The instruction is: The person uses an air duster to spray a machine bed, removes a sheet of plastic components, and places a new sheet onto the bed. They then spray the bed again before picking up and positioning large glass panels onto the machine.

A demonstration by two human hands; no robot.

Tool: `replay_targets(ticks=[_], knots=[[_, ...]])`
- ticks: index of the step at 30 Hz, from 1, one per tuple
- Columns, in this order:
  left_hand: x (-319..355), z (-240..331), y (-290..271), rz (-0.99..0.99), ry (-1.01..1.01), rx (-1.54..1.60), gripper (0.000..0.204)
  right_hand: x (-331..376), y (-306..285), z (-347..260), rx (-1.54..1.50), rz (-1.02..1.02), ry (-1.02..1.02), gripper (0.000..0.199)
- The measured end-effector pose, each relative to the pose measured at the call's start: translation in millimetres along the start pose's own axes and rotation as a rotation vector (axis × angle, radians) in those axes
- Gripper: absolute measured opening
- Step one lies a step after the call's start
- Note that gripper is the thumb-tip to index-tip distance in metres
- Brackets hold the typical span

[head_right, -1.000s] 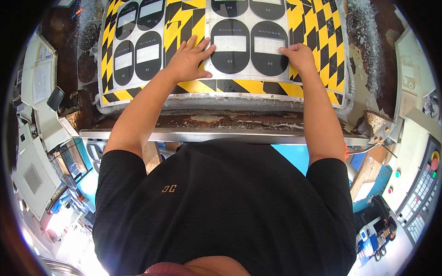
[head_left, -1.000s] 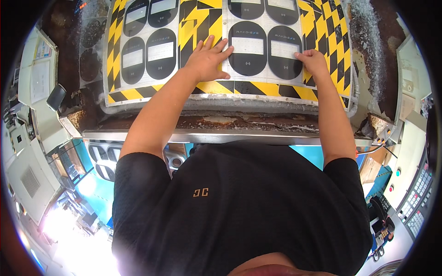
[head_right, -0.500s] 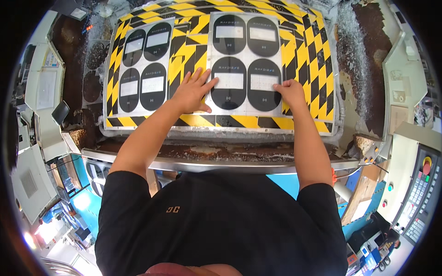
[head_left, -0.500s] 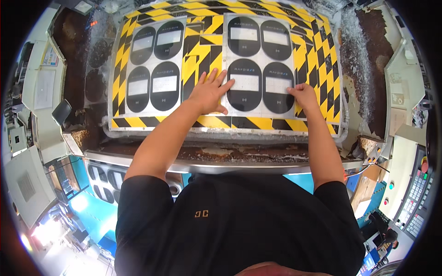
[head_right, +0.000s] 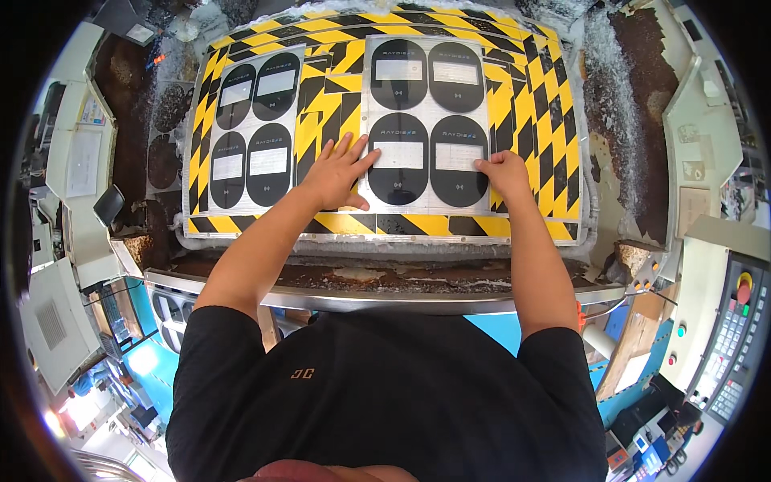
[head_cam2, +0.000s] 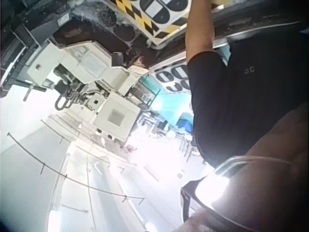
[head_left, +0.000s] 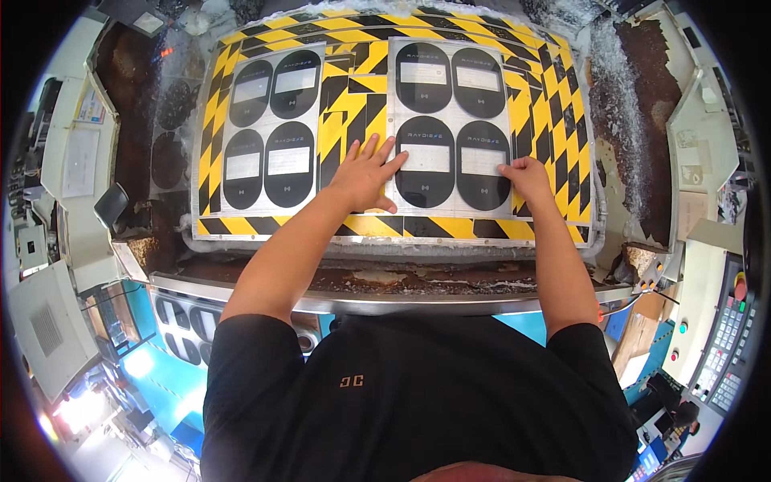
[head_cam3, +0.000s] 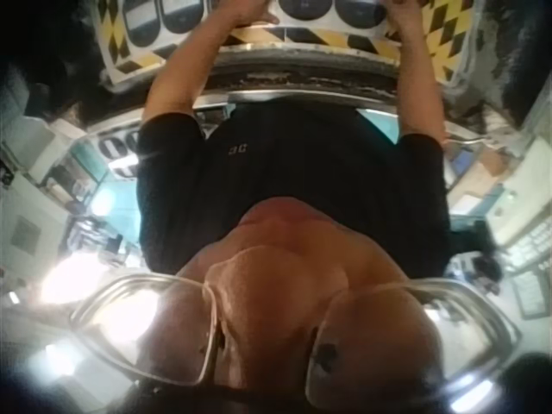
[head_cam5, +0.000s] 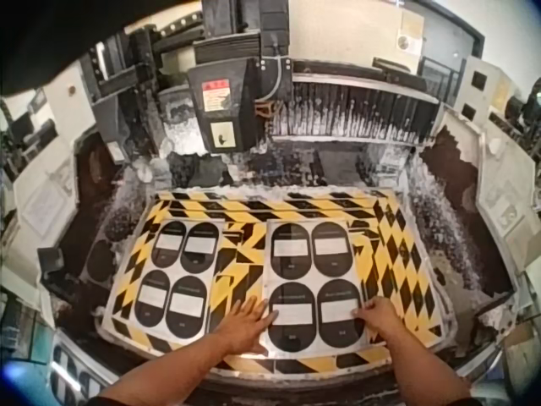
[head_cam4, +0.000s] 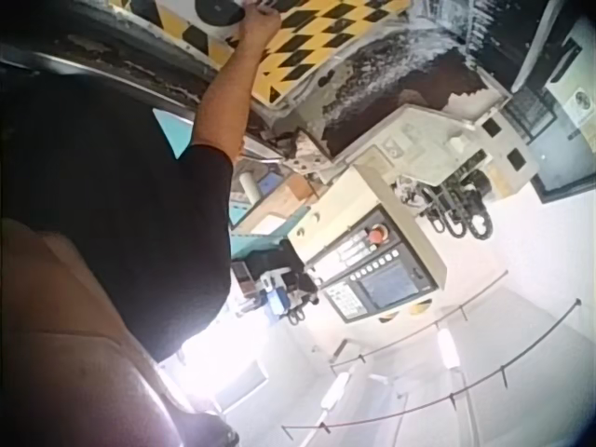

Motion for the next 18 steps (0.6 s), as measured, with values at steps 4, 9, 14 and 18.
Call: replay_targets(ticks=[4,9,14,18], knots=[[0.8,0.5,-0.2,-0.006,-0.002,0.004,0.110,1.0,-0.6,-1.3,0.003,0.004,-0.004,0.034],[0.6,0.8,-0.2,-0.002,0.005,0.006,0.110,-2.0,0.6,3.0,0.022,0.012,-0.004,0.034],[-0.2,-0.8,0.5,0.003,0.005,0.006,0.110,-1.1,0.2,-2.5,0.057,-0.009,-0.009,0.033],[-0.8,-1.5,0.9,-0.002,0.002,0.002,0.110,0.2,-1.4,-3.3,0.048,0.004,0.001,0.035]])
Point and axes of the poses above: each hand's wrist, its own x-axis away from the middle knuckle, its own y-axis out of the palm, z = x × y, the point moved 10 cm from there along -x, towards the middle knuckle, and after that the axes turned 13 degrees about x, right-handed, at the moved point
